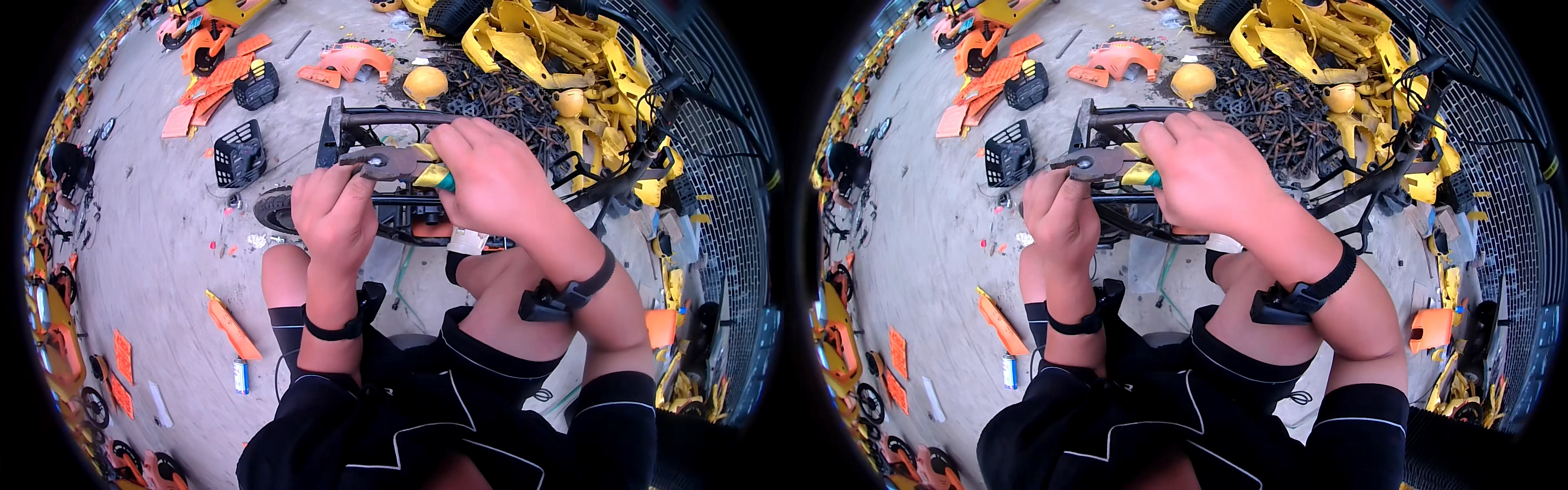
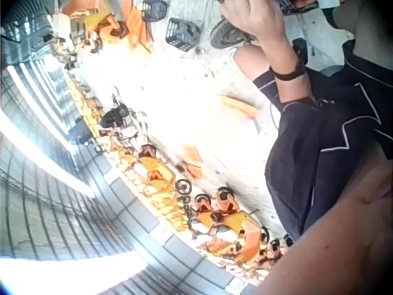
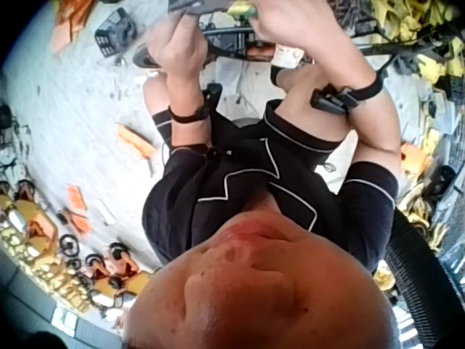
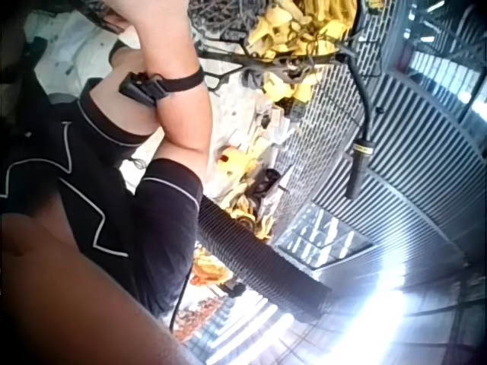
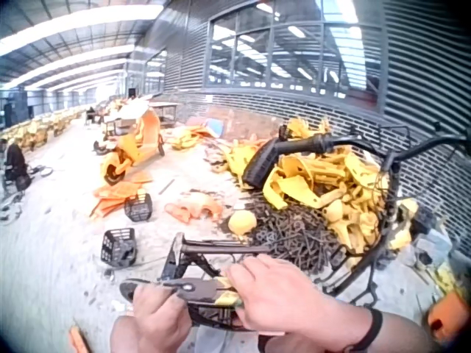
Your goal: The person uses pliers to strip insulation and cut small wires from a discarded bicycle component while sitting in a scrap yard.
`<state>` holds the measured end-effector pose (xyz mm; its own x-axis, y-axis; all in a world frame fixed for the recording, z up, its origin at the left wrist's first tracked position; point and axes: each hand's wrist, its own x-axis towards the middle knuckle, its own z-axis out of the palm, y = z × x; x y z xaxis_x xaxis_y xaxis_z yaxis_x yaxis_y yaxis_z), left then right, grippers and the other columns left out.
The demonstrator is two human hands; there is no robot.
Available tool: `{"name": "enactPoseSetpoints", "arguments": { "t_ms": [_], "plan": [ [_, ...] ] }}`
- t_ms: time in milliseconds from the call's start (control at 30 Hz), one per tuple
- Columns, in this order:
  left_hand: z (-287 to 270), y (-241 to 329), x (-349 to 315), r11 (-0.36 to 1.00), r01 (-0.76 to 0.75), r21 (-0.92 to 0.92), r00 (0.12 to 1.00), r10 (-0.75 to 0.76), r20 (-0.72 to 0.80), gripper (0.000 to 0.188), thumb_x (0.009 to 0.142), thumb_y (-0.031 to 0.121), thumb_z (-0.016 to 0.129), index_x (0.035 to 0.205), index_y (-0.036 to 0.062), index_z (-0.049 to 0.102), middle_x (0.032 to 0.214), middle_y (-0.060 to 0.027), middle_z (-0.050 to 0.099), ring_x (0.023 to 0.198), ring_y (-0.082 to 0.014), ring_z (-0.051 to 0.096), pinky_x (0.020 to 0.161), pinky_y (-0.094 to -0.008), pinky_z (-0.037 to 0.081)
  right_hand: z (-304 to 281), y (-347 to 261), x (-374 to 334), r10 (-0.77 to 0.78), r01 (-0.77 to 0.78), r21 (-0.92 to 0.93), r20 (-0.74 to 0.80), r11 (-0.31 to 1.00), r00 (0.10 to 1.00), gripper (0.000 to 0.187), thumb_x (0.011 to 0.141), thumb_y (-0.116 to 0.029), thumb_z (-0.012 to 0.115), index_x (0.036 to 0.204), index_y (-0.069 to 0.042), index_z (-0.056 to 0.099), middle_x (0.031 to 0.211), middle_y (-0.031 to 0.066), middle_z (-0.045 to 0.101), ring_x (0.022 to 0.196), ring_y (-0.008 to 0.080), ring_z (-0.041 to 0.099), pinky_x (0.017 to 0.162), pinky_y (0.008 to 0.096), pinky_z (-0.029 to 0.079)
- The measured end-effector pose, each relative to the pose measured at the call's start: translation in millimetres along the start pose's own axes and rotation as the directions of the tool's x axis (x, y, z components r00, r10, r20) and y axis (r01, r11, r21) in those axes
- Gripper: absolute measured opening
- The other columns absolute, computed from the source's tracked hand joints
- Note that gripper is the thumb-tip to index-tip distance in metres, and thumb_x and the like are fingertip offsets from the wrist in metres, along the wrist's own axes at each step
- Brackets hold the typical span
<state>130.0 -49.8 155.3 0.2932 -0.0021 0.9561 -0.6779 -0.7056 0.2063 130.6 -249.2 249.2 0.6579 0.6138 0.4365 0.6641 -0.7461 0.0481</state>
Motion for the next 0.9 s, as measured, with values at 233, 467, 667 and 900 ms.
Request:
{"name": "enactPoseSetpoints", "arguments": {
  "t_ms": [233,467,667,900],
  "plan": [
    [-15,1,6,0.999,0.044,-0.005,0.988,-0.043,0.150,0.036,0.065,-0.006,0.066,0.097,0.0102,0.075,0.084,-0.0027,0.066,0.069,-0.0206,0.056,0.064,-0.0328,0.037,-17,3,-1,0.078,-0.082,-0.042,-0.090,0.996,0.993,0.040,0.067,-0.012,0.076,0.100,-0.006,0.055,0.086,0.0117,0.060,0.086,0.0328,0.064,0.072,0.0420,0.054],
    [-13,-1,4,0.979,0.031,-0.203,0.999,-0.027,0.024,0.039,0.065,-0.003,0.070,0.102,0.0093,0.077,0.090,-0.0026,0.071,0.078,-0.0197,0.063,0.073,-0.0309,0.043,-24,5,-1,0.501,-0.556,0.709,0.323,0.434,0.803,0.026,0.092,-0.023,0.067,0.104,-0.002,0.060,0.086,0.0091,0.068,0.079,0.0213,0.065,0.071,0.0370,0.051],
    [-7,0,3,0.979,0.005,-0.203,0.999,-0.013,-0.036,0.040,0.064,-0.002,0.074,0.102,0.0088,0.077,0.092,-0.0028,0.071,0.081,-0.0203,0.064,0.074,-0.0308,0.045,-25,5,9,0.315,-0.664,0.733,0.601,0.151,0.735,0.031,0.094,-0.027,0.066,0.111,-0.001,0.062,0.087,0.0060,0.068,0.073,0.0118,0.062,0.057,0.0252,0.048],
    [-1,0,4,0.980,0.023,-0.198,1.000,-0.019,0.022,0.039,0.068,-0.002,0.076,0.106,0.0072,0.074,0.094,-0.0042,0.071,0.082,-0.0213,0.065,0.075,-0.0321,0.046,-8,11,6,0.298,-0.620,0.772,0.564,0.141,0.770,0.037,0.089,-0.007,0.060,0.125,0.002,0.058,0.113,0.0107,0.066,0.098,0.0162,0.064,0.083,0.0296,0.055]
  ]
}}
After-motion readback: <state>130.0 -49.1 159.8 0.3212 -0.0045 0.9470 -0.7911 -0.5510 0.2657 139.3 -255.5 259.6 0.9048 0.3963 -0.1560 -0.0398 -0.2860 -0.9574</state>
